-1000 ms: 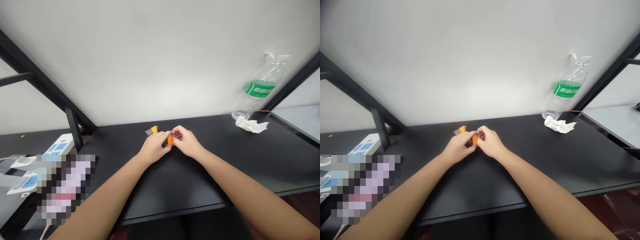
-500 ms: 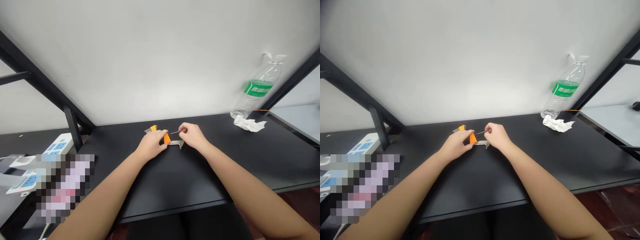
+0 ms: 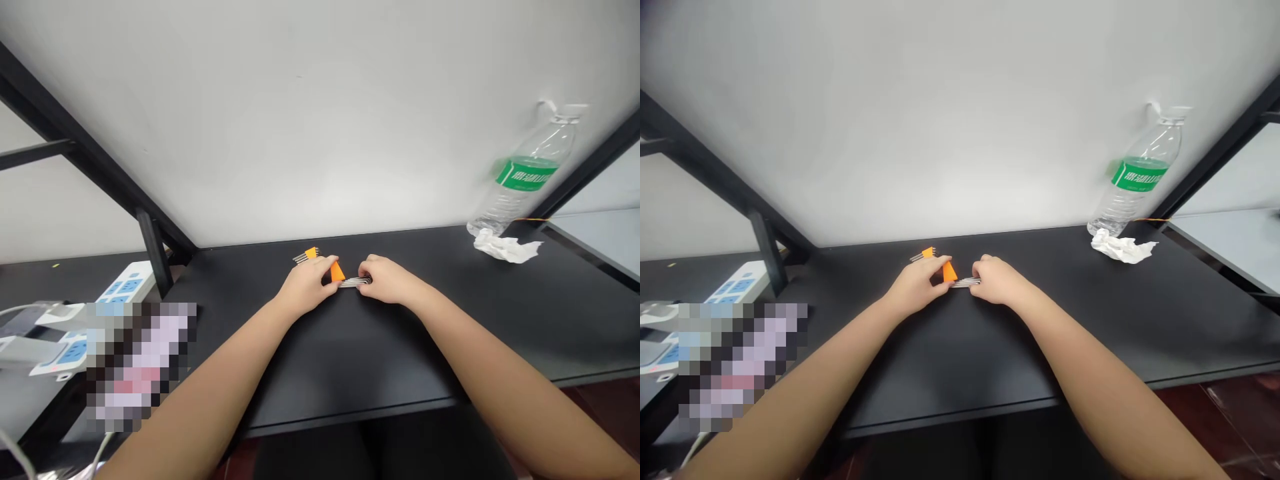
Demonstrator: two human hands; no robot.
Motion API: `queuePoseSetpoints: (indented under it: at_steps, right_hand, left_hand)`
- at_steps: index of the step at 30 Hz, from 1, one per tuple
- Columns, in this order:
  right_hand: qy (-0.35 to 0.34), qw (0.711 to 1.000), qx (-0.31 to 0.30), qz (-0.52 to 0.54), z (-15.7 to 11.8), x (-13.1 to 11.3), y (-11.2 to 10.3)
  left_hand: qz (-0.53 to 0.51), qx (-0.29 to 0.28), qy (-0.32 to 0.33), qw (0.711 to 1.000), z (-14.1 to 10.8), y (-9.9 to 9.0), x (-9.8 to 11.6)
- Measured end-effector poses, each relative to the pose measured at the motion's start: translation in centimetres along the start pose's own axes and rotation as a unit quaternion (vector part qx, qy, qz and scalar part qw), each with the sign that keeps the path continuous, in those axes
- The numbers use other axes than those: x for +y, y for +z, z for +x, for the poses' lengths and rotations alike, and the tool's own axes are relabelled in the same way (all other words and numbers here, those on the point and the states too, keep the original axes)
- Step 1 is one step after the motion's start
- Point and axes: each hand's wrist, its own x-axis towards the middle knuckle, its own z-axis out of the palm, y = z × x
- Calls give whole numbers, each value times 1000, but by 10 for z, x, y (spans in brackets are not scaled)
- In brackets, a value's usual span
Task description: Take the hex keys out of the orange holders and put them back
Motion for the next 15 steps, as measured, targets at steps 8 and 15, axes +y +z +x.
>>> queuePoseSetpoints:
  at_steps: [8, 15]
  right_hand:
    - [-8, 990, 102, 98, 1, -10, 0]
    - [-14, 931, 107, 348, 7, -19, 8]
  left_hand:
    - [-32, 21, 28, 999, 0, 2, 7]
    - [-42, 18, 44, 998, 0, -2, 20]
